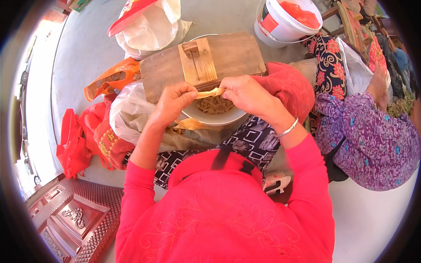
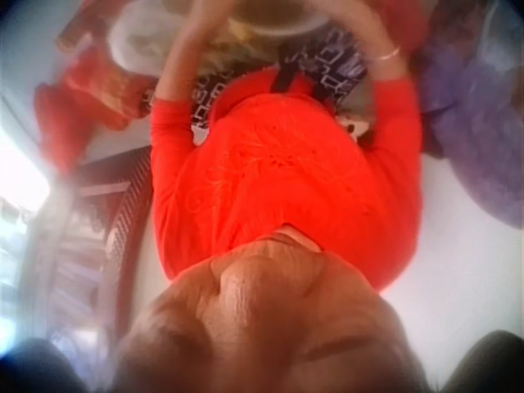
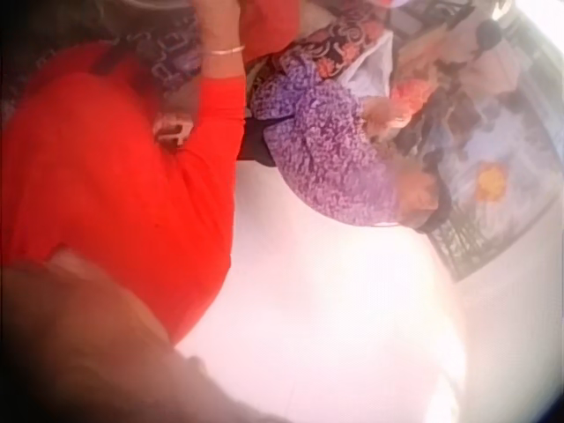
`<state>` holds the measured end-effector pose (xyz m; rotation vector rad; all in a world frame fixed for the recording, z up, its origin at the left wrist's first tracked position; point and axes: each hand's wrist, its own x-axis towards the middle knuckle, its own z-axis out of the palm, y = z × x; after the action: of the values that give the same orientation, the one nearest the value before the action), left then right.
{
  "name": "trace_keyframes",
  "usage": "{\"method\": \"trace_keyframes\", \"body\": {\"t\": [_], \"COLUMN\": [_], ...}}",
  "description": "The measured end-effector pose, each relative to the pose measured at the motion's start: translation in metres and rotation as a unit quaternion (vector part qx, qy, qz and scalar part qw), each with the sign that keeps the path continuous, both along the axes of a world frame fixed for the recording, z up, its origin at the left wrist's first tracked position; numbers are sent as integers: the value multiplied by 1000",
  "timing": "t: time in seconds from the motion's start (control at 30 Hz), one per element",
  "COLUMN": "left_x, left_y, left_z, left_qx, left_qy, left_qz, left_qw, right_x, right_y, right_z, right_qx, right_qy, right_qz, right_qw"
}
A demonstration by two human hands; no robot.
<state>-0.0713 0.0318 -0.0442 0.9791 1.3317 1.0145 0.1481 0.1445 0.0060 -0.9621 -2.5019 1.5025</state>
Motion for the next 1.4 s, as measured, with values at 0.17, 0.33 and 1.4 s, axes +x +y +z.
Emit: {"method": "trace_keyframes", "body": {"t": [0.17,0.33,1.4], "left_x": [-12,-28,13], "left_y": [12,32,-35], "left_z": [2,-12,64], "left_qx": [-22,-10,100], "left_qy": [-30,-54,128], "left_qz": [-9,50,-80], "left_qw": [999,997,983], "right_x": [-5,-21,-7], "right_y": [9,27,-87], "right_z": [6,-19,10], "right_qx": [-25,-24,-116], "right_qy": [-1,55,93], "right_qz": [-36,-112,9], "right_qw": [999,992,989]}}
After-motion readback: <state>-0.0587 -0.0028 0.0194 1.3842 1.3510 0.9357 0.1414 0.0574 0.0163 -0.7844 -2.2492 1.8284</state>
